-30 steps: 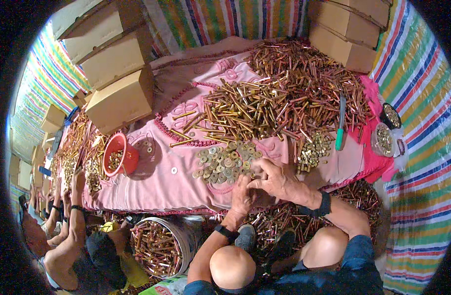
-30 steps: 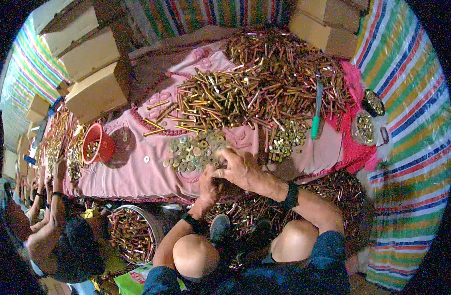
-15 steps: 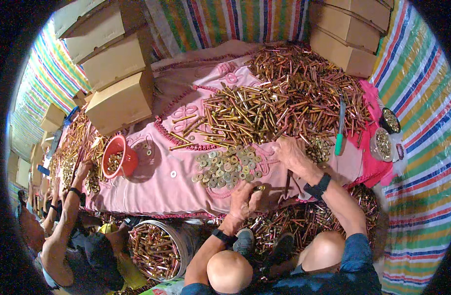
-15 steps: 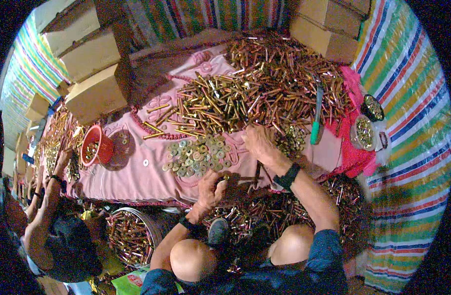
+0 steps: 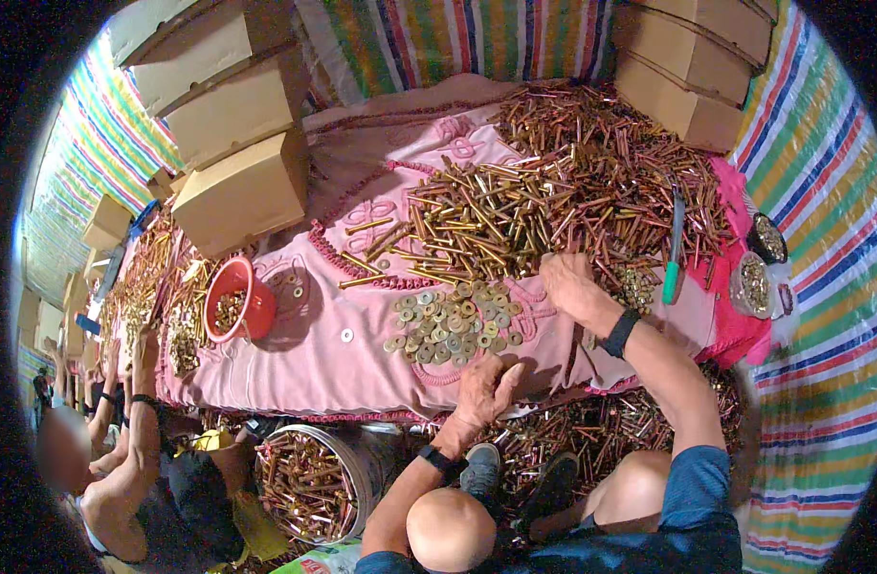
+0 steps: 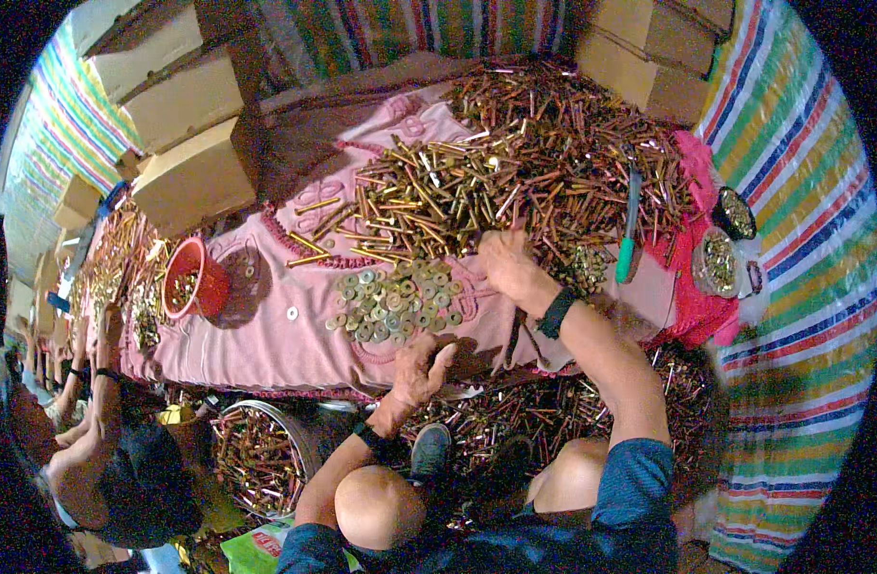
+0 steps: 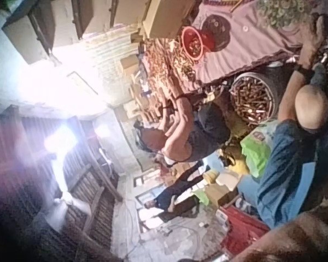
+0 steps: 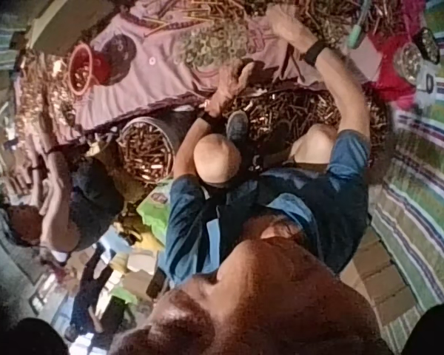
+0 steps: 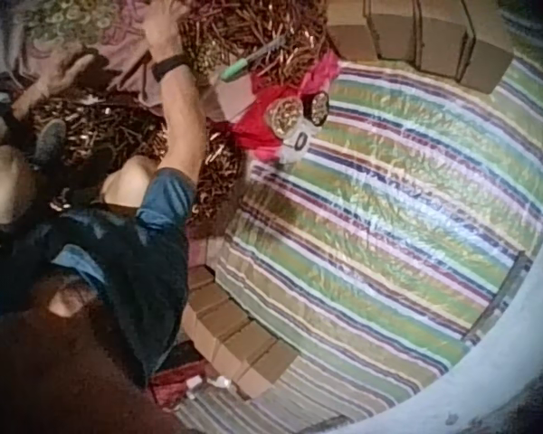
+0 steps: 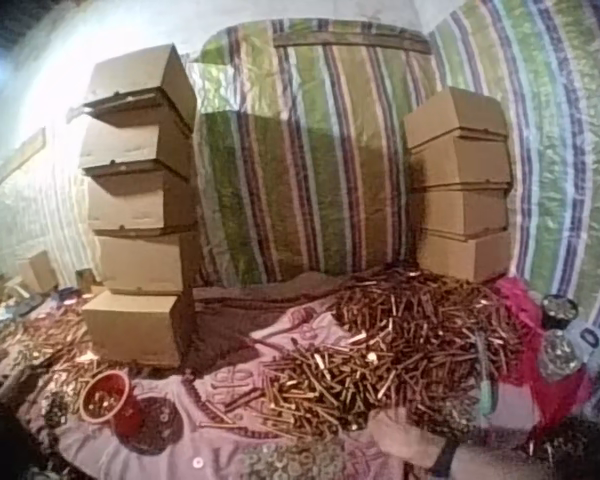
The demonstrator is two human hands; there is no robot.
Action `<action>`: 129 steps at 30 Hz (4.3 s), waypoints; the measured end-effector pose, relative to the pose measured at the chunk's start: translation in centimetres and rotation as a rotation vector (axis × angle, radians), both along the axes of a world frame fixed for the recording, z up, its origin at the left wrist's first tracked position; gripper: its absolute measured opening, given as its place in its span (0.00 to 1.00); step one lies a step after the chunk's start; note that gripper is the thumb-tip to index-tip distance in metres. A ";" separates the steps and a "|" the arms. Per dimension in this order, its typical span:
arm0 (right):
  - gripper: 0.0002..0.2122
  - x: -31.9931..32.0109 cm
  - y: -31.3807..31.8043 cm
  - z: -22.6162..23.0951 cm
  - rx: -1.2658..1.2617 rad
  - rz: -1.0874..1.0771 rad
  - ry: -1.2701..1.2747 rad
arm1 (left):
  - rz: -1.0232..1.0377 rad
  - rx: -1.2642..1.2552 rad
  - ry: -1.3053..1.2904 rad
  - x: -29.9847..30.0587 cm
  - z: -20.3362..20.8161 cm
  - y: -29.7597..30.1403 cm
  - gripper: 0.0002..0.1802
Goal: Threading ancient-style coins onto thin tubes to assemble decorative items.
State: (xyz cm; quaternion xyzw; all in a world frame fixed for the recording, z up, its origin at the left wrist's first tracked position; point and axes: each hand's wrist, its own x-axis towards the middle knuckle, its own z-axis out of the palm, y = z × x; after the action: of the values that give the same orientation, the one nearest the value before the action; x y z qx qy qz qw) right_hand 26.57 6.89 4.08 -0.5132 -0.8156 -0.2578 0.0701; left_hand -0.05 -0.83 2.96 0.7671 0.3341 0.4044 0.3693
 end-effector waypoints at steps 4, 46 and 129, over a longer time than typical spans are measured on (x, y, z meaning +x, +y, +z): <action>0.04 0.7 1.3 0.9 -0.196 -0.126 0.091 | -0.001 -0.003 -0.056 0.3 0.7 -0.1 0.12; 0.12 -1.5 -4.1 4.6 -0.457 0.243 1.030 | 0.171 -0.251 -0.257 1.6 -2.3 0.3 0.11; 0.16 -11.7 -6.9 10.9 -0.374 0.093 0.949 | 0.117 0.033 -0.072 0.8 -3.0 0.5 0.07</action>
State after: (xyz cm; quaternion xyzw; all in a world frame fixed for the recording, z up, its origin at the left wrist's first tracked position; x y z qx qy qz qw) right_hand 14.90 0.00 15.03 -0.5408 -0.7481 0.1572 0.3508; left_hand 0.77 -0.38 -0.08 0.7373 0.3581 0.4579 0.3441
